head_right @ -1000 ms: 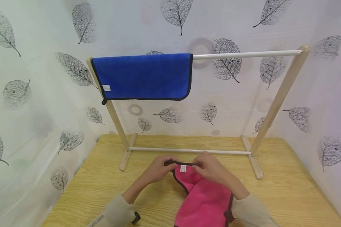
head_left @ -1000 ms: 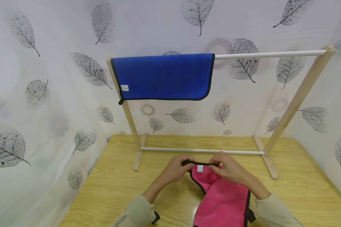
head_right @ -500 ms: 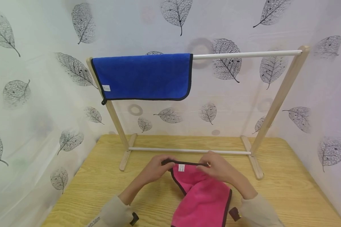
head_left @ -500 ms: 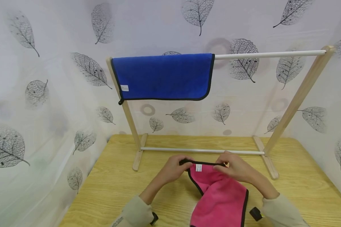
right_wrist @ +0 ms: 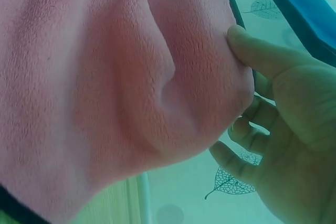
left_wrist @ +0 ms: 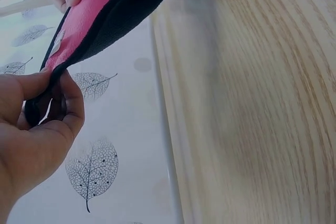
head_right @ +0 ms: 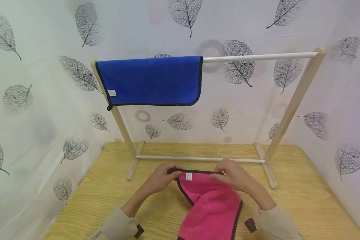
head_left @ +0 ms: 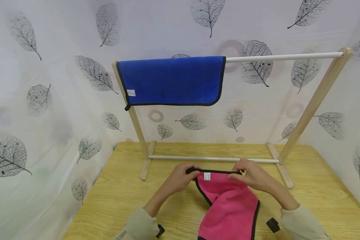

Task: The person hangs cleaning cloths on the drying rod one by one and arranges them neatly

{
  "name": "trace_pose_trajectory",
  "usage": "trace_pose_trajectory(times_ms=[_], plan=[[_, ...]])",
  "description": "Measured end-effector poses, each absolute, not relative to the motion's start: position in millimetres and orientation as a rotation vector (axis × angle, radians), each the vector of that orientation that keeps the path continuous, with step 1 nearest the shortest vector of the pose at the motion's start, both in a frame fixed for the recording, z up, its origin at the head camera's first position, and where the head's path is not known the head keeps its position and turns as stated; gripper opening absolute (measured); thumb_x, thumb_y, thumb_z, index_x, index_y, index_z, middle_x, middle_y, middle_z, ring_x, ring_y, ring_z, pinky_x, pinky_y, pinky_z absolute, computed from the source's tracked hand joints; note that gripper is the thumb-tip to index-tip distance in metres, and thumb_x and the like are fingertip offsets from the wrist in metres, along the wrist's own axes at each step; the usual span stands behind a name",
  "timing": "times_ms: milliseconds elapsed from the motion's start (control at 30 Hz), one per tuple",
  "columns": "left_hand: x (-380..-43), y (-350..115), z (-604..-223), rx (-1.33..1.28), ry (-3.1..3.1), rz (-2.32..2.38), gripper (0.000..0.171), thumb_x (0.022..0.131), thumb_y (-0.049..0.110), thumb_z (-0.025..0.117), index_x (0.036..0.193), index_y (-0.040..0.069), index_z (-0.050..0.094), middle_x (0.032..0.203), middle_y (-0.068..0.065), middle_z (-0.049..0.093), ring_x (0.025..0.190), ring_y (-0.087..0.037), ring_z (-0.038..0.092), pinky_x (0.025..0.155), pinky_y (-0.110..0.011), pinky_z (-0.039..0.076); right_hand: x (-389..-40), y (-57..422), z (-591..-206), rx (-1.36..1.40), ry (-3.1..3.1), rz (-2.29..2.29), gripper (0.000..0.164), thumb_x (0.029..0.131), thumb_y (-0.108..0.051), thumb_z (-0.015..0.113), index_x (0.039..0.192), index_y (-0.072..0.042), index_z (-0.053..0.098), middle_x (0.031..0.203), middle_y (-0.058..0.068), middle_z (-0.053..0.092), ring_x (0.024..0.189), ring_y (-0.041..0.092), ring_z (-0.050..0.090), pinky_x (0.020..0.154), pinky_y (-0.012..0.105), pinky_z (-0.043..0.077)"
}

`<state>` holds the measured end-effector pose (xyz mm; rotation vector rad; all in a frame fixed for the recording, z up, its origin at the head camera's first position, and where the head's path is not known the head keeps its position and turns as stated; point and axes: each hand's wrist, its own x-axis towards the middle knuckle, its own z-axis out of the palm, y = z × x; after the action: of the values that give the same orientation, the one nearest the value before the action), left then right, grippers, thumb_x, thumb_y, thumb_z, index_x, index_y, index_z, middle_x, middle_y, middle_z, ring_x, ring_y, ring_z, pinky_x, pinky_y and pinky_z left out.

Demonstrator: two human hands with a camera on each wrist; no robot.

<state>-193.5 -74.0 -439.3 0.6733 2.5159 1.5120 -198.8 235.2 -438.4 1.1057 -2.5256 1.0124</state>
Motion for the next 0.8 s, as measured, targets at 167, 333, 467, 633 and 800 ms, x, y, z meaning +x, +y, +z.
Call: trace_pose_trajectory(times_ms=[167, 333, 467, 633, 800], plan=[[-192.0, -78.5, -434.1, 0.677, 2.517, 1.503, 0.019, 0.103, 0.016, 0.065, 0.114, 0.006, 0.075, 0.09, 0.001, 0.069, 0.074, -0.011, 0.058, 0.063, -0.023, 0.047, -197.2, 238.6, -435.6, 1.13, -2.505, 1.0, 0.022, 0.084, -0.011, 0.086, 0.084, -0.028, 0.072, 0.083, -0.023, 0.062, 0.074, 0.002, 0.051, 0.062, 0.027, 0.046], [-192.1, -85.5, -428.3, 0.672, 2.517, 1.5, 0.02, 0.104, 0.018, 0.064, 0.116, 0.005, 0.074, 0.092, 0.0, 0.069, 0.078, -0.013, 0.061, 0.065, -0.023, 0.049, -194.1, 242.3, -428.8, 1.162, -2.507, 1.009, 0.021, 0.084, -0.01, 0.085, 0.086, -0.027, 0.073, 0.084, -0.022, 0.063, 0.075, -0.001, 0.052, 0.063, 0.027, 0.048], [-193.1, -92.8, -423.8, 0.677, 2.519, 1.509, 0.021, 0.105, 0.017, 0.062, 0.117, 0.004, 0.073, 0.095, -0.001, 0.069, 0.081, -0.011, 0.062, 0.069, -0.024, 0.052, -194.2, 248.0, -427.4, 1.166, -2.497, 1.021, 0.021, 0.085, -0.007, 0.084, 0.087, -0.026, 0.075, 0.084, -0.022, 0.065, 0.075, -0.001, 0.054, 0.063, 0.026, 0.049], [-193.7, -100.7, -420.5, 0.664, 2.524, 1.516, 0.022, 0.105, 0.016, 0.062, 0.119, 0.003, 0.072, 0.097, -0.003, 0.07, 0.083, -0.011, 0.064, 0.071, -0.025, 0.053, -192.9, 255.7, -426.9, 1.159, -2.484, 1.005, 0.021, 0.084, -0.005, 0.083, 0.088, -0.025, 0.077, 0.082, -0.023, 0.064, 0.075, 0.0, 0.05, 0.064, 0.027, 0.046], [-194.6, -109.0, -420.9, 0.646, 2.538, 1.515, 0.023, 0.105, 0.016, 0.061, 0.119, 0.003, 0.073, 0.098, -0.003, 0.07, 0.084, -0.011, 0.064, 0.071, -0.025, 0.053, -190.4, 262.7, -426.1, 1.151, -2.445, 1.001, 0.022, 0.083, -0.002, 0.084, 0.091, -0.022, 0.079, 0.085, -0.02, 0.064, 0.078, 0.003, 0.049, 0.064, 0.025, 0.045]])
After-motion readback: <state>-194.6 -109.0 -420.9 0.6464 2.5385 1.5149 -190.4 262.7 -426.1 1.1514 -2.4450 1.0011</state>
